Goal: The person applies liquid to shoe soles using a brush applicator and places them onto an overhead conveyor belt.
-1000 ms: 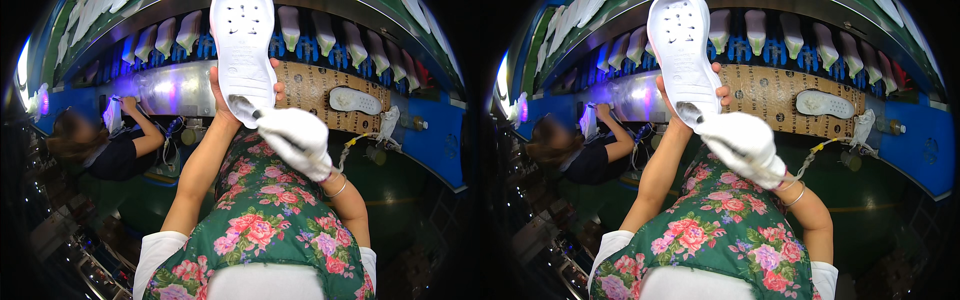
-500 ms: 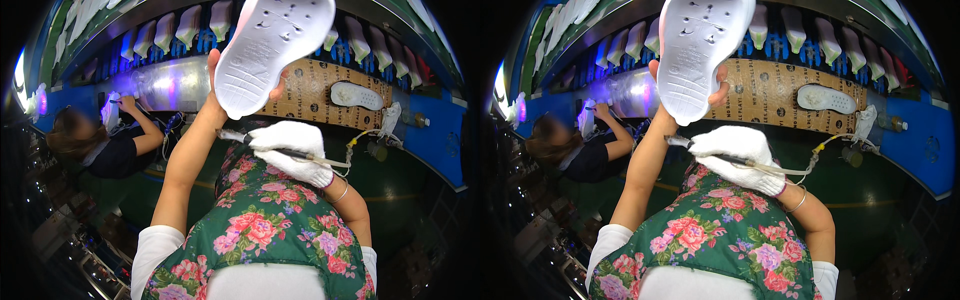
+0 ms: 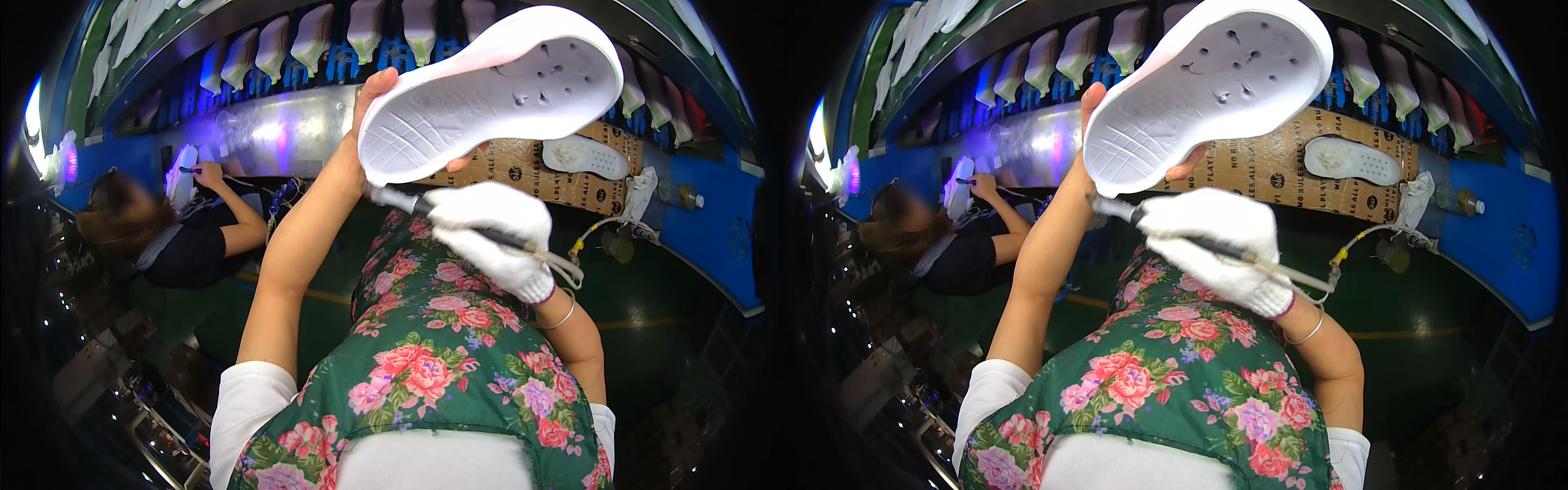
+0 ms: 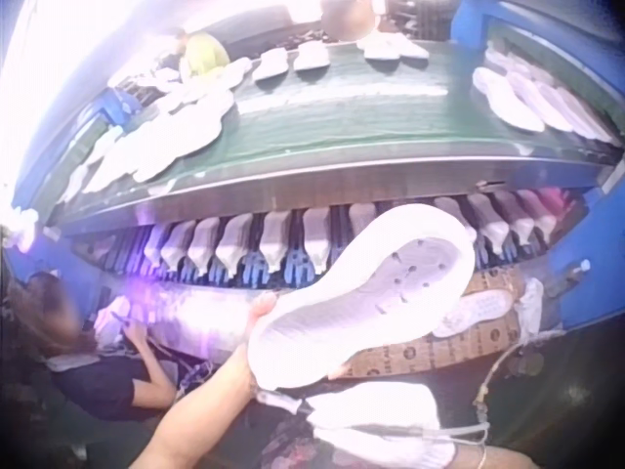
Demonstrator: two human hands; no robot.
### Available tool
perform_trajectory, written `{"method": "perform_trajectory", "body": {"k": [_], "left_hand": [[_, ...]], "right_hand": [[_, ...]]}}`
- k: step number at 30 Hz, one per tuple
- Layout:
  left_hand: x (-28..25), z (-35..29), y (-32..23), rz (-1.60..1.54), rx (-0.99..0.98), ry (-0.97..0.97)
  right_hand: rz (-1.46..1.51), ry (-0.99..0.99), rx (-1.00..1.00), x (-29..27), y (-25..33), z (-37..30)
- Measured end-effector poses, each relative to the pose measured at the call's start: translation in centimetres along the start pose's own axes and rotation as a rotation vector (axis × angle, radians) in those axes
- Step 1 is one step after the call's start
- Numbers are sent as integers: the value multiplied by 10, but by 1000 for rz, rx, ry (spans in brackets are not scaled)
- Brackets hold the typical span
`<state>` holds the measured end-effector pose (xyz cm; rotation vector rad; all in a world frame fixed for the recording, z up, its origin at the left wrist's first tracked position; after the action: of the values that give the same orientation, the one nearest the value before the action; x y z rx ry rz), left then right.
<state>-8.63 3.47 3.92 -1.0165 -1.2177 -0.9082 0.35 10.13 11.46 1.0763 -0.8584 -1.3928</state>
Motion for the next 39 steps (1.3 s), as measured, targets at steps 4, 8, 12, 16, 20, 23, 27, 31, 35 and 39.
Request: {"method": "perform_trajectory", "body": {"k": [4, 8, 12, 16, 20, 23, 27, 31, 35, 39], "left_hand": [[-7, -2, -4, 79, 29, -69], [1, 2, -4, -36, 31, -4], [-9, 1, -9, -37, 10, -29], [-15, -2, -6, -36, 53, -96], [-31, -16, 1, -73, 282, -432], [-30, -16, 28, -134, 185, -305], [-25, 0, 37, -104, 135, -279], [-30, 4, 16, 7, 200, -345], [25, 26, 5, 257, 151, -28], [72, 94, -15, 215, 64, 279]], "right_hand": [[-321, 129, -127, 16, 7, -2], [-76, 16, 14, 8, -3, -1], [-135, 39, 58, 8, -8, 2], [52, -1, 175, -2, -16, -3], [-238, -199, 76, -50, -7, 11], [-688, -297, -216, -74, 17, 23], [-855, -379, -279, -80, 24, 16], [-31, -212, 81, -73, 3, -5], [439, -549, 294, -115, -24, -61], [377, -833, 448, -135, -50, -119]]}}
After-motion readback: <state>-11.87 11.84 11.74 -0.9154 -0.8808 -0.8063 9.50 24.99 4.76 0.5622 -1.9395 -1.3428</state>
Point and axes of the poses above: each hand's wrist, its own z-axis towards the middle knuckle, its own x-axis out of the palm, y = z × x, the point moved 9 cm from there along z, towards the middle knuckle, and after that the axes turned 9 degrees about -z, right-handed, at the moved point
